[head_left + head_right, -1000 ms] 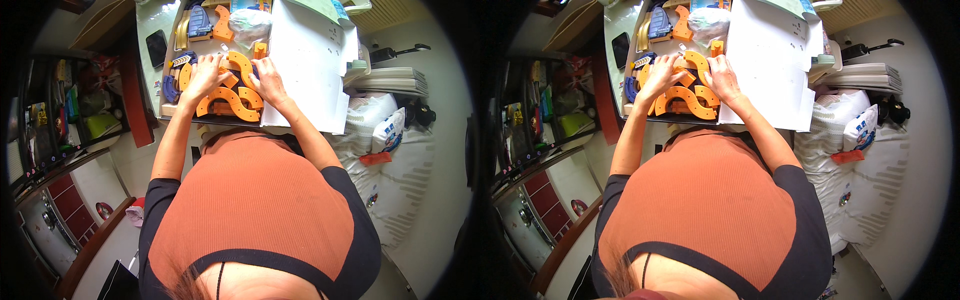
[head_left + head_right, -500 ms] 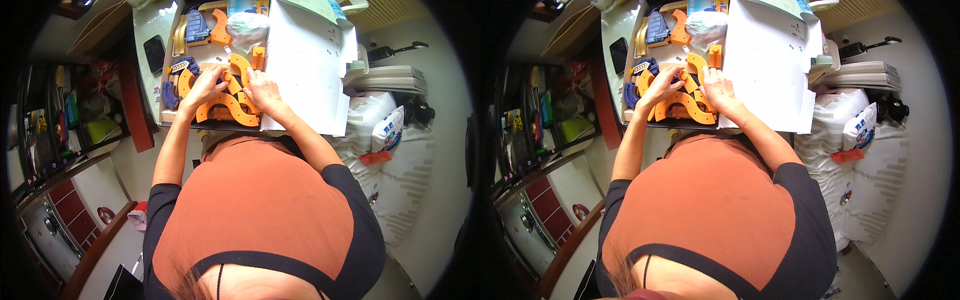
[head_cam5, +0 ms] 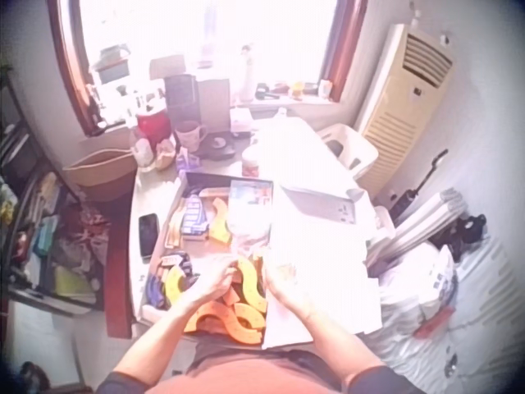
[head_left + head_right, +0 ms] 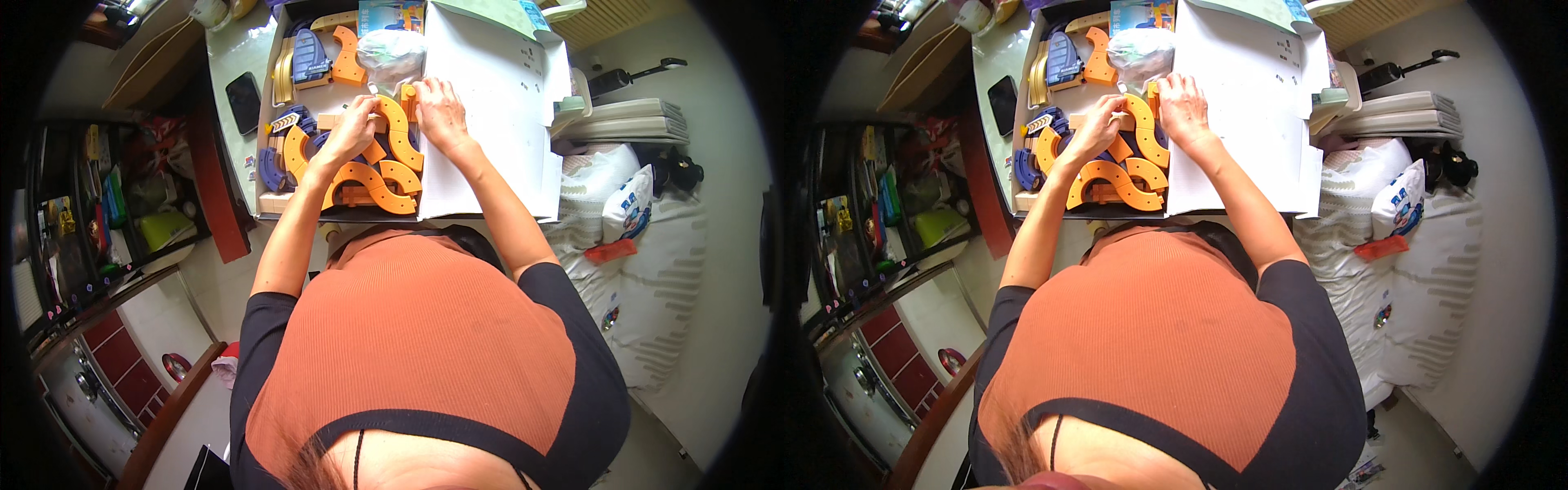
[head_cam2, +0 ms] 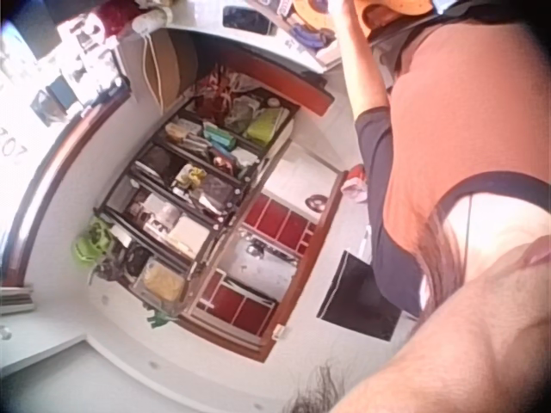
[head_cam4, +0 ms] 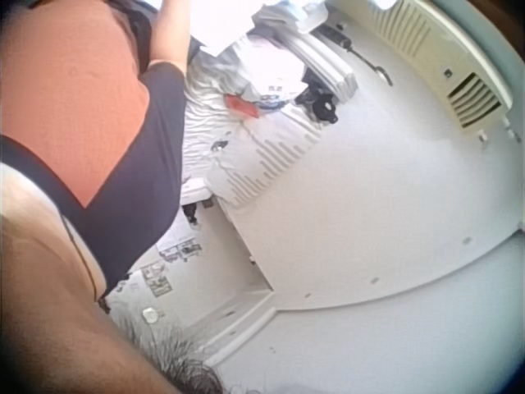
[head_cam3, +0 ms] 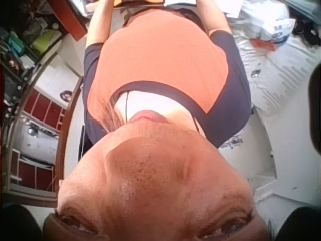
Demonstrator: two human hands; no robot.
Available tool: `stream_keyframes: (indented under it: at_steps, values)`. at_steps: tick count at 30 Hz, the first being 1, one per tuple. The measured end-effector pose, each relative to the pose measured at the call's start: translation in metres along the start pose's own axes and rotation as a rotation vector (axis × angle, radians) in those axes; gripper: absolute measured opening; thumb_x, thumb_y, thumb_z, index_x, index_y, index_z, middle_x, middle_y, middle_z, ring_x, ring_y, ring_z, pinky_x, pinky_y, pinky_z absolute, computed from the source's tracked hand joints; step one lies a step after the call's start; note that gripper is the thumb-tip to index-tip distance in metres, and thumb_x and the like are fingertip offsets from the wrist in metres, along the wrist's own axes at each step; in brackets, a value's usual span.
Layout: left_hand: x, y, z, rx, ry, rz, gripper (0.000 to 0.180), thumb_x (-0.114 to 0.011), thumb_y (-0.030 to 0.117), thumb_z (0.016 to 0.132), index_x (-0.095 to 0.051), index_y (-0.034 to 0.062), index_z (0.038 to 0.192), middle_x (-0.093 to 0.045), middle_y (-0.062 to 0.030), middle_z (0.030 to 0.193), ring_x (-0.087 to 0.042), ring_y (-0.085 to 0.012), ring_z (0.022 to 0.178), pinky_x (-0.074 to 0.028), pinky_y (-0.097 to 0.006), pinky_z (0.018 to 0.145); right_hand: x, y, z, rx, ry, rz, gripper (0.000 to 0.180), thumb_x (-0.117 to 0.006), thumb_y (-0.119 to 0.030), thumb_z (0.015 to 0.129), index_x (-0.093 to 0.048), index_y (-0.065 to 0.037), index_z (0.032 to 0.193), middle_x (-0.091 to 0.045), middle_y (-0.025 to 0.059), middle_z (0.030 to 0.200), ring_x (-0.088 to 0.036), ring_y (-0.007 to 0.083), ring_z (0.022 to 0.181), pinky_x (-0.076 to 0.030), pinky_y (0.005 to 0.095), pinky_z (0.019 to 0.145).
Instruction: The person assembles a toy train track on a table using blue and orange curved track pieces, straight wooden blocks, and a small white support. They retrieve additional orange track pieces from a nearby shelf and place them on the table, then continue arranging and connecting the pieces into a layout.
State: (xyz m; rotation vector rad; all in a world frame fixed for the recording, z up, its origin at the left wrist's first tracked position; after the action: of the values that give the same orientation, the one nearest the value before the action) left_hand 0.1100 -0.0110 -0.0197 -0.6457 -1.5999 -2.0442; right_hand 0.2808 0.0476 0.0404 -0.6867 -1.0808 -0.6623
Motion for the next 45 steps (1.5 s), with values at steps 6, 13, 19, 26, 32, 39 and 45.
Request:
stream_keyframes:
  at_steps: [6, 13, 19, 26, 32, 39, 45]
  values:
    - [0.013, 0.009, -0.005, 0.06, 0.036, -0.08, 0.054, -0.053, -0.006, 0.085, -0.051, 0.0027, 0.138, -0.055, -0.0191, 0.133, -0.062, -0.0308, 0.114, -0.049, -0.04, 0.102, -0.014, 0.008, 0.01, 0.069, -0.13, -0.087, 0.042, -0.066, -0.008, 0.079, -0.063, -0.009, 0.122, -0.065, 0.0095, 0.117, -0.056, 0.0337, 0.112, -0.048, 0.0453, 0.098]
    - [0.072, 0.084, -0.086, -0.049, 0.224, -0.08, 0.036, -0.062, -0.007, 0.085, -0.062, 0.0006, 0.12, -0.065, -0.0172, 0.11, -0.065, -0.0346, 0.104, -0.053, -0.04, 0.09, 0.022, -0.005, -0.003, 0.048, 0.075, 0.133, 0.032, -0.065, -0.009, 0.088, -0.066, -0.003, 0.12, -0.063, 0.0169, 0.118, -0.058, 0.0363, 0.113, -0.046, 0.0451, 0.101]
    - [0.109, 0.112, -0.209, 0.091, 0.227, -0.17, 0.028, -0.065, -0.002, 0.089, -0.064, 0.0019, 0.117, -0.066, -0.0142, 0.1, -0.066, -0.0332, 0.091, -0.054, -0.04, 0.079, 0.03, -0.073, -0.021, 0.142, -0.126, 0.259, 0.03, -0.064, -0.002, 0.088, -0.063, -0.001, 0.118, -0.062, 0.0183, 0.114, -0.058, 0.0384, 0.108, -0.047, 0.0465, 0.098]
    - [0.151, 0.067, -0.369, 0.426, 0.459, -0.074, 0.025, -0.059, 0.0, 0.094, -0.065, 0.0036, 0.118, -0.067, -0.0136, 0.1, -0.066, -0.0305, 0.089, -0.056, -0.039, 0.078, -0.006, -0.245, -0.031, 0.52, -0.22, 0.416, 0.033, -0.066, 0.001, 0.082, -0.062, -0.002, 0.115, -0.062, 0.0163, 0.112, -0.058, 0.0362, 0.107, -0.048, 0.0449, 0.096]
    - [0.229, 0.041, -0.477, 0.522, 0.539, 0.013, 0.026, -0.059, 0.004, 0.095, -0.066, 0.0055, 0.12, -0.068, -0.014, 0.1, -0.068, -0.031, 0.091, -0.055, -0.038, 0.081, -0.05, -0.424, -0.052, 0.729, -0.367, 0.403, 0.032, -0.07, -0.002, 0.077, -0.064, -0.007, 0.108, -0.062, 0.0119, 0.106, -0.057, 0.034, 0.104, -0.048, 0.0444, 0.089]
    - [0.329, 0.008, -0.53, 0.573, 0.507, -0.003, 0.028, -0.061, 0.007, 0.095, -0.064, 0.0056, 0.124, -0.069, -0.0137, 0.105, -0.069, -0.0303, 0.097, -0.056, -0.038, 0.084, -0.069, -0.523, -0.032, 0.805, -0.292, 0.454, 0.018, -0.067, -0.007, 0.079, -0.067, -0.009, 0.097, -0.061, 0.0096, 0.093, -0.057, 0.0304, 0.095, -0.045, 0.0425, 0.081]
    - [0.41, -0.038, -0.546, 0.573, 0.516, 0.154, 0.026, -0.062, 0.007, 0.095, -0.065, 0.0046, 0.12, -0.069, -0.0144, 0.106, -0.069, -0.0321, 0.098, -0.055, -0.04, 0.085, -0.132, -0.582, 0.033, 0.769, -0.343, 0.296, 0.014, -0.065, -0.009, 0.08, -0.064, -0.009, 0.093, -0.06, 0.0117, 0.095, -0.056, 0.0316, 0.099, -0.045, 0.0431, 0.082]
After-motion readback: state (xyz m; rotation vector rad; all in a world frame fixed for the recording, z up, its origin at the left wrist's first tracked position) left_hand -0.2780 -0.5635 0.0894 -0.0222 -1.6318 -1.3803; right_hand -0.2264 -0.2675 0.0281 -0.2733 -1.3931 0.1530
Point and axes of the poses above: each hand's wrist, its own z-axis towards the middle knuckle, its own x-axis out of the back of the hand, y = z × x, the point moved 5 cm from there along z, towards the middle knuckle
